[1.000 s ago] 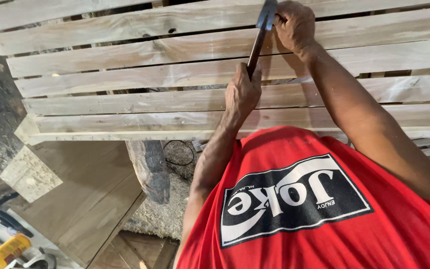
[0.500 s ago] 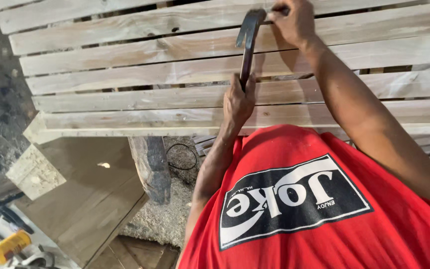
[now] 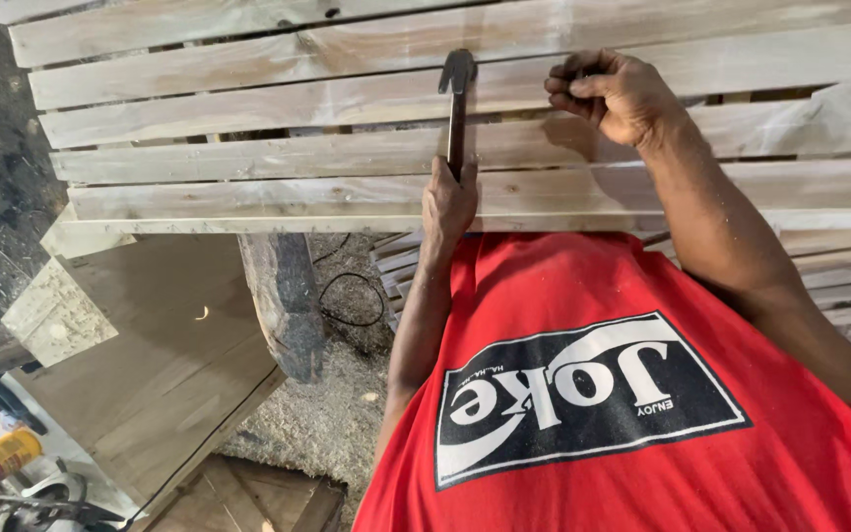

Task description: The person hammers nails into a large slatted wooden panel laid across supports, driving nails along the slats with a claw hammer. They take nails from a small container, hammer them in one at a time, and at the end pick up a wood block from the ground.

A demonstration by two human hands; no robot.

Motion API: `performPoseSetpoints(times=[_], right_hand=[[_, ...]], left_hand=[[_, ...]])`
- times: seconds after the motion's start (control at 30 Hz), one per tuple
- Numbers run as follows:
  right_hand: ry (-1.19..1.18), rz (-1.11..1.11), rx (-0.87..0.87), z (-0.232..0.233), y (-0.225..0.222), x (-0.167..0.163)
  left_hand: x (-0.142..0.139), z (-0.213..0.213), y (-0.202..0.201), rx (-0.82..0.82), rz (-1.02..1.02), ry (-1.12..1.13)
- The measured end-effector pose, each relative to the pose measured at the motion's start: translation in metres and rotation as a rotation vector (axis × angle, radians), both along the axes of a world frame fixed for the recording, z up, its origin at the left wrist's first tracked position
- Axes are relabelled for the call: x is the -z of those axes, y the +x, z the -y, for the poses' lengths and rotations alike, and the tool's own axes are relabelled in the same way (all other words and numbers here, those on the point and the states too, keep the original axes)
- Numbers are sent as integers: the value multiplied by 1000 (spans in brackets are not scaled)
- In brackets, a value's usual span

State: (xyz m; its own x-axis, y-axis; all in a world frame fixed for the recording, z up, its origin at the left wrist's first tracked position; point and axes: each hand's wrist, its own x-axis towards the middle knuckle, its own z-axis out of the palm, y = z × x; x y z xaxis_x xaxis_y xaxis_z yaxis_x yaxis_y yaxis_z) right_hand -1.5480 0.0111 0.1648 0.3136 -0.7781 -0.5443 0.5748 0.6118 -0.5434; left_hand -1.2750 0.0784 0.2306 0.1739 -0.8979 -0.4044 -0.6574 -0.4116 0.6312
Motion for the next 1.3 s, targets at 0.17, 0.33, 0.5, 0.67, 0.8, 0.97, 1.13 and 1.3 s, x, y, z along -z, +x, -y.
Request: performPoseSetpoints(times=[0.17, 0.33, 0.5, 0.67, 0.8, 0.97, 1.13, 1.3], right_hand=[[48, 80, 14, -28, 3, -4], [108, 9, 27, -40, 6, -8], [35, -25, 54, -45, 11, -5], [6, 0, 84, -47, 22, 0], [-4, 23, 95, -43, 28, 5], [-87, -220, 92, -25, 21, 12], [-577, -755, 70, 30, 23, 14], [-824, -1152, -35, 86, 46, 16]], left_hand=[[0, -2, 1, -51, -55, 48], [-2, -4, 5, -51, -115, 105], [4, 2, 18, 26, -109, 97], [18, 3, 36, 106, -76, -6], [24, 2, 43, 13, -199, 195], [22, 6, 43, 25, -212, 184], [21, 10, 42, 10, -226, 221], [26, 12, 39, -24, -207, 268]])
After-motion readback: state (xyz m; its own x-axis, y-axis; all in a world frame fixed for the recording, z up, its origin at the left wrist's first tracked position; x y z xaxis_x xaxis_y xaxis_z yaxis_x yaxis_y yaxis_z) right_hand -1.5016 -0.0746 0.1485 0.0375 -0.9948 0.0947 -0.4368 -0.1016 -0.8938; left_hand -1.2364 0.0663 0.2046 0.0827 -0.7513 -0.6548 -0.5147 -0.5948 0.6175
